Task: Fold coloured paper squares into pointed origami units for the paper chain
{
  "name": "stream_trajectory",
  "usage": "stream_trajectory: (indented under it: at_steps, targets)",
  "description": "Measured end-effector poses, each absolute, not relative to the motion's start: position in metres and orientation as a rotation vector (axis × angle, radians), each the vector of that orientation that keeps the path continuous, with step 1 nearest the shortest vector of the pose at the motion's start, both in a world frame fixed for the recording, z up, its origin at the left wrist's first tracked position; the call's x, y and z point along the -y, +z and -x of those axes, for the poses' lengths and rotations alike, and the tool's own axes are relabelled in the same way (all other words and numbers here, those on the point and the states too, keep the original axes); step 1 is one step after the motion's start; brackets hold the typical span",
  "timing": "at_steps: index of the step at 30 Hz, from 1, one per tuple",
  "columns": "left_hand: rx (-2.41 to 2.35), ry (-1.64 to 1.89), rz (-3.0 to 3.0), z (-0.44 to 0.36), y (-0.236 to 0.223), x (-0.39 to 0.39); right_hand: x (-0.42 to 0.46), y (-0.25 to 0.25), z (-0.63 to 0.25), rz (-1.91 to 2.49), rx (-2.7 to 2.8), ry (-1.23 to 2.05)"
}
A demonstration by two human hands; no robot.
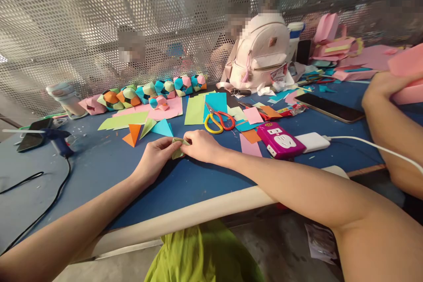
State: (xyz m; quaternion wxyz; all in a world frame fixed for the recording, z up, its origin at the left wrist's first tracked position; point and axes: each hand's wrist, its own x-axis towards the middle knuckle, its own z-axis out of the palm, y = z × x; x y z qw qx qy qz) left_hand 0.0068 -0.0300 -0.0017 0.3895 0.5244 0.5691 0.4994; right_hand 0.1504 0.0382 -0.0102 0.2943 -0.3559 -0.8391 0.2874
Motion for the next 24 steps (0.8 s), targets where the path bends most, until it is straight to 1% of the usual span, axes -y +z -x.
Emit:
stream_trajectory:
  at_steps: [4, 7, 11, 20, 24]
  targets:
    - [-1.446, 1.236, -1.348, -0.007, -0.001, 0.031, -0.038, -0.009, -0.151, 0.945, 2.212, 0.796]
    - [-1.496, 1.263, -1.357, -0.006, -0.003, 0.031, -0.037, -0.007, -0.152, 0.919, 2.213, 0.828]
    - [-1.433, 1.325, -1.277, -0.005, -0.005, 0.029, -0.036, -0.004, -0.152, 0.9, 2.2, 0.881]
    - [-1.49, 1.281, -1.381, -0.006, -0.004, 0.028, -0.037, 0.0, -0.153, 0.927, 2.158, 0.842]
    - [-1.595, 1.318, -1.478, 0.006, 0.009, 0.03, -0.047, 0.001, -0.158, 0.989, 2.092, 0.804]
